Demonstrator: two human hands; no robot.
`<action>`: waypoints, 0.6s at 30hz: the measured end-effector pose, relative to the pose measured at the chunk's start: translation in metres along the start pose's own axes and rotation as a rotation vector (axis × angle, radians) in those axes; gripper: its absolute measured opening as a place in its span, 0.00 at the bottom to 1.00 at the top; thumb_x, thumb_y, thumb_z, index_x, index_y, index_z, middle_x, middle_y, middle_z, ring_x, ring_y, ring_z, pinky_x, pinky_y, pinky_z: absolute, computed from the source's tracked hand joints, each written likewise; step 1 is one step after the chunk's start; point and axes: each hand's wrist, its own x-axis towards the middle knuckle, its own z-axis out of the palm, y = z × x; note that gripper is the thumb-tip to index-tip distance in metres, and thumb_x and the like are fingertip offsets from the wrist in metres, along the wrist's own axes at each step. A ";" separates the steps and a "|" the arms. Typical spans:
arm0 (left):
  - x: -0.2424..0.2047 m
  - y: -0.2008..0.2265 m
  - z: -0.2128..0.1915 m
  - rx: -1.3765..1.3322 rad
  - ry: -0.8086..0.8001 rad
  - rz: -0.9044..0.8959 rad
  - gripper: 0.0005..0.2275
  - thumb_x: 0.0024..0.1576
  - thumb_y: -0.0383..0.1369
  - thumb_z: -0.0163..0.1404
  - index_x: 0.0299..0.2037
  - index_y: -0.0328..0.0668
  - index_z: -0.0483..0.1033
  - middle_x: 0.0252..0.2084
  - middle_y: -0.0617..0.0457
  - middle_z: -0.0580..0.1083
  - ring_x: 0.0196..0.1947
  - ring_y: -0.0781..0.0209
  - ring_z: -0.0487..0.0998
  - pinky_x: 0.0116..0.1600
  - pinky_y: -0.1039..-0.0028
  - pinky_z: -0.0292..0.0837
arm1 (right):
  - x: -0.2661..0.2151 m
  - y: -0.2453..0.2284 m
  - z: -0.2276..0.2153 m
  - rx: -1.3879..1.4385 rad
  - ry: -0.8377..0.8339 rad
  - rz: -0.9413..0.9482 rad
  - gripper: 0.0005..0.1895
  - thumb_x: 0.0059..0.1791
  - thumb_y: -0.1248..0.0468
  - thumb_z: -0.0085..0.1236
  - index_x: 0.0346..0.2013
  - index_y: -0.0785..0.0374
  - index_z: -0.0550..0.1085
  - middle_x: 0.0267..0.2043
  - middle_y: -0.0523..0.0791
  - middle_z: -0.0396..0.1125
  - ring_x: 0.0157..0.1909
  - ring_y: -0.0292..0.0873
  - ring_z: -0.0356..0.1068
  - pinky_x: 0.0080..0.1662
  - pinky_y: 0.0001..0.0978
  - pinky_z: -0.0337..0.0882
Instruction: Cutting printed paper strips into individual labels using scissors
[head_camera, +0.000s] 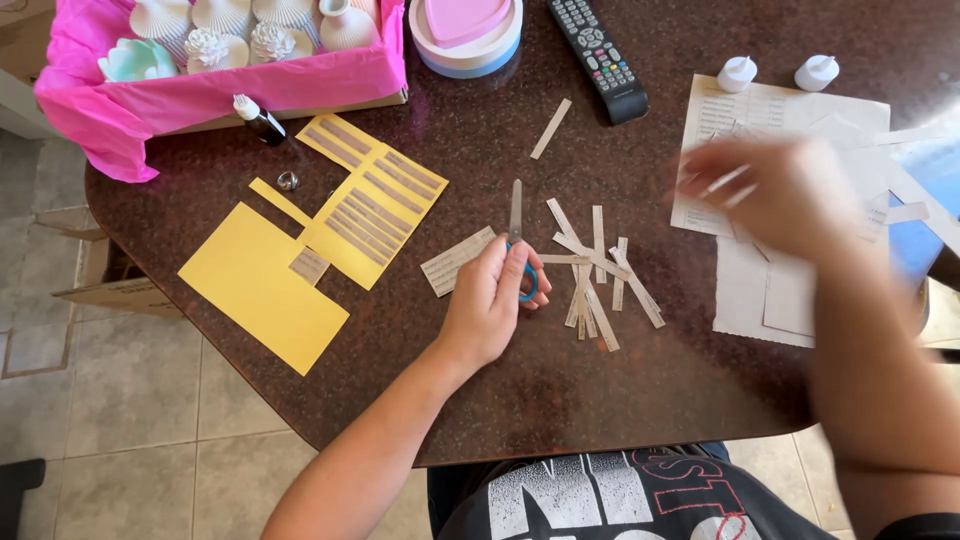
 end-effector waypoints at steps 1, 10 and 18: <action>0.000 0.002 -0.001 -0.001 0.000 0.000 0.17 0.68 0.42 0.34 0.36 0.39 0.69 0.30 0.49 0.77 0.26 0.64 0.80 0.33 0.77 0.80 | 0.017 0.024 -0.013 0.000 0.000 0.001 0.19 0.49 0.75 0.58 0.49 0.50 0.81 0.38 0.36 0.78 0.37 0.31 0.74 0.35 0.29 0.71; 0.000 0.007 -0.003 0.131 0.020 0.074 0.16 0.68 0.42 0.34 0.37 0.41 0.71 0.30 0.51 0.78 0.26 0.64 0.82 0.34 0.76 0.78 | 0.091 0.095 -0.047 -0.376 -0.346 0.482 0.58 0.30 0.47 0.80 0.69 0.62 0.65 0.73 0.56 0.48 0.68 0.65 0.58 0.67 0.59 0.60; 0.005 0.001 -0.018 0.155 -0.132 0.136 0.15 0.70 0.34 0.36 0.35 0.37 0.74 0.31 0.48 0.77 0.30 0.60 0.81 0.34 0.80 0.79 | 0.119 0.172 -0.041 -0.262 -0.250 0.356 0.28 0.35 0.48 0.81 0.23 0.73 0.81 0.24 0.51 0.59 0.28 0.49 0.53 0.31 0.40 0.49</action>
